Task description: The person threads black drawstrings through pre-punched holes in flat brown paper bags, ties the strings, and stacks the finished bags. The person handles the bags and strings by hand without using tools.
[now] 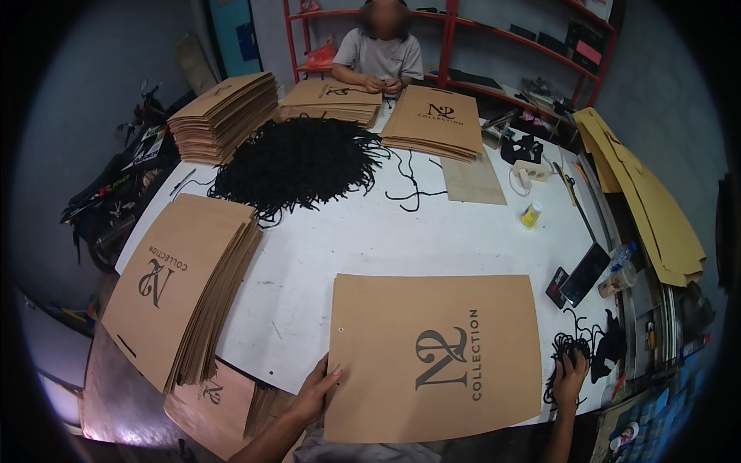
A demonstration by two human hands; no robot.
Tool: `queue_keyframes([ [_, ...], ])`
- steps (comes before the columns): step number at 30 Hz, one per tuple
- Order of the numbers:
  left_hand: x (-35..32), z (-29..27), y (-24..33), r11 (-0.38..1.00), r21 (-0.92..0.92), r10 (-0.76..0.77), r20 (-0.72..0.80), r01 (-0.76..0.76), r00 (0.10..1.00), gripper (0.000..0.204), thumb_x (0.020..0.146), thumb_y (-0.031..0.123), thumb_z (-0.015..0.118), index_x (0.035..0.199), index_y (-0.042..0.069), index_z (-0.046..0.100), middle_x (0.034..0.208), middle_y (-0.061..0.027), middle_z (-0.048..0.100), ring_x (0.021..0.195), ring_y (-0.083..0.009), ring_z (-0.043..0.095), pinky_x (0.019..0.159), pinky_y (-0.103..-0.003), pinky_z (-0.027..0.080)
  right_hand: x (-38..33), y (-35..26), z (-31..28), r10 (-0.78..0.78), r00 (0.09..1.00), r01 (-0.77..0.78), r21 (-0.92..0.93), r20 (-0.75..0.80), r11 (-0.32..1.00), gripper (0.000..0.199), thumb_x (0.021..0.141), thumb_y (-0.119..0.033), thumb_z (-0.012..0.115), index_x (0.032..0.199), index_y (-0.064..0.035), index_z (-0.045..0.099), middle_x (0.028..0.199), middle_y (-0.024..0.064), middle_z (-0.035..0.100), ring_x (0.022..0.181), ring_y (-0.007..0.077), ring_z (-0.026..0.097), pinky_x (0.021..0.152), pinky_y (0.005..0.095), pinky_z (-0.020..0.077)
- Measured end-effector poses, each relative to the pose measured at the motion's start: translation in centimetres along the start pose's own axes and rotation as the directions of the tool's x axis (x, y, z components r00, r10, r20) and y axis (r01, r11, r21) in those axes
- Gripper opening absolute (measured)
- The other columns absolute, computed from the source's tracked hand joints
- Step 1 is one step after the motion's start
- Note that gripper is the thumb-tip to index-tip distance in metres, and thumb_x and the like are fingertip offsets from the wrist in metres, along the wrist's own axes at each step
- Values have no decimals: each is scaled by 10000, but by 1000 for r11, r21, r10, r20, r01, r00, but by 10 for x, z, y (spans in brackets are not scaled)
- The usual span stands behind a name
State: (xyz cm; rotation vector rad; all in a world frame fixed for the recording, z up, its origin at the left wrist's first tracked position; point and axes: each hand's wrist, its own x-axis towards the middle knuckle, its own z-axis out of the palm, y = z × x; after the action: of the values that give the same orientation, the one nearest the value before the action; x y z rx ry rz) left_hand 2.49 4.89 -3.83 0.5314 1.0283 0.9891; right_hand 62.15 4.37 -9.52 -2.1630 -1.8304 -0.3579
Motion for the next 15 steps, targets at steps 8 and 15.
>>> queue_keyframes([
  [8,-5,12,-15,998,-55,4,17,-3,1000,865,1007,287,636,1606,-47,108,1566,-217,366,1434,-282,410,1164,-402,375,20,3,-5,-55,981,53,-19,-188,998,153,929,-29,638,1056,44,684,1090,170,674,1081,379,608,1034,551,397],
  [15,-14,32,-25,998,40,43,38,-45,998,888,1008,292,656,1603,-53,93,1553,-232,374,1430,-281,411,1158,-369,362,60,-46,-59,363,894,-170,552,-263,817,164,1045,-117,592,991,34,629,901,103,669,733,138,611,684,288,501],
])
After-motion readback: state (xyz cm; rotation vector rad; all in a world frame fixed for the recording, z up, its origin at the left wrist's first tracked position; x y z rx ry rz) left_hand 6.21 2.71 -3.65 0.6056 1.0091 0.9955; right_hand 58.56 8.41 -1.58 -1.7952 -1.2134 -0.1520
